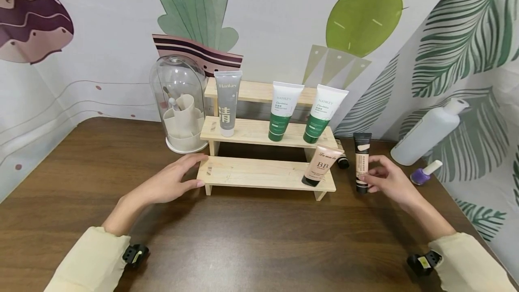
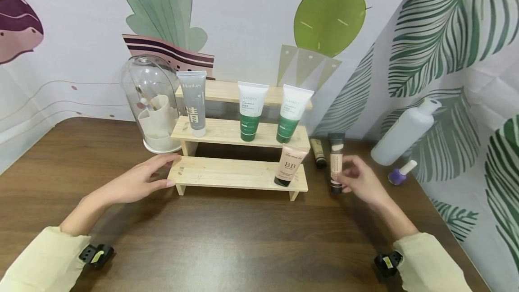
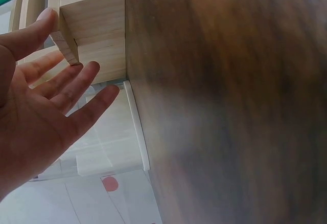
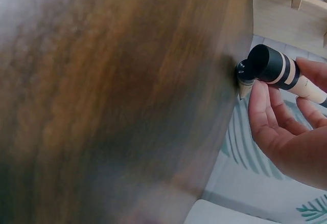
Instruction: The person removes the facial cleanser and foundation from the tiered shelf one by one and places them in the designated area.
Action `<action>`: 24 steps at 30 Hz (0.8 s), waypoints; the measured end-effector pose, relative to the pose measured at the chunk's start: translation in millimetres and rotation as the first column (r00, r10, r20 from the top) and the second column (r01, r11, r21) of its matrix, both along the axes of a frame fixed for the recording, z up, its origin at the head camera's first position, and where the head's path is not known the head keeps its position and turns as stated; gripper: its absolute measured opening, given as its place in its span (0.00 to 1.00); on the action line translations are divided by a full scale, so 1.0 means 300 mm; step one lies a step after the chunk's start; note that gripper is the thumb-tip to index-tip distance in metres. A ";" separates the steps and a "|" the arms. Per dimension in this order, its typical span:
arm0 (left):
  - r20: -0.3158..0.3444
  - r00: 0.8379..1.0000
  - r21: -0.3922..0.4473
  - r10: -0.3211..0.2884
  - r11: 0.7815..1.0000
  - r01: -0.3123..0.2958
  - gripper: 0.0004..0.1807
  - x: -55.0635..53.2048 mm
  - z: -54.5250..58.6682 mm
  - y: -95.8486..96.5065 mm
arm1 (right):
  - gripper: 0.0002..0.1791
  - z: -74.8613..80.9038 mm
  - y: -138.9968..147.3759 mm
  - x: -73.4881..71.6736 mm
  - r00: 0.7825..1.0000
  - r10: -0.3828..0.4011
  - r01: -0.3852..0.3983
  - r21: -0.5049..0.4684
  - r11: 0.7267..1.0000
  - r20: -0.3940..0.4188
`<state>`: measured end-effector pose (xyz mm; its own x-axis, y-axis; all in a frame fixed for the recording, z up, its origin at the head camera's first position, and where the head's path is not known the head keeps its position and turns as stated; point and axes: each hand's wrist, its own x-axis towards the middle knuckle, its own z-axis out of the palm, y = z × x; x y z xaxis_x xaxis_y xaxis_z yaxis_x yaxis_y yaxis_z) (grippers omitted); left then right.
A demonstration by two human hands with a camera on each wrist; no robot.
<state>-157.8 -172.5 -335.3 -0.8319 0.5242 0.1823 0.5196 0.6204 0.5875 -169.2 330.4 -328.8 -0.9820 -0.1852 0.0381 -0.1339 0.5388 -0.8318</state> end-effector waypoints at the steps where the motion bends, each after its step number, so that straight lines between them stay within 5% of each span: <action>1: 0.000 1.000 0.001 -0.001 1.000 0.001 0.29 0.000 0.000 0.001 | 0.25 -0.002 0.002 -0.003 1.000 -0.006 0.006 -0.004 1.000 0.003; 24: 0.010 1.000 -0.003 0.006 1.000 -0.005 0.29 0.001 0.000 0.001 | 0.30 -0.037 0.036 -0.095 0.988 -0.103 0.095 0.070 0.993 0.112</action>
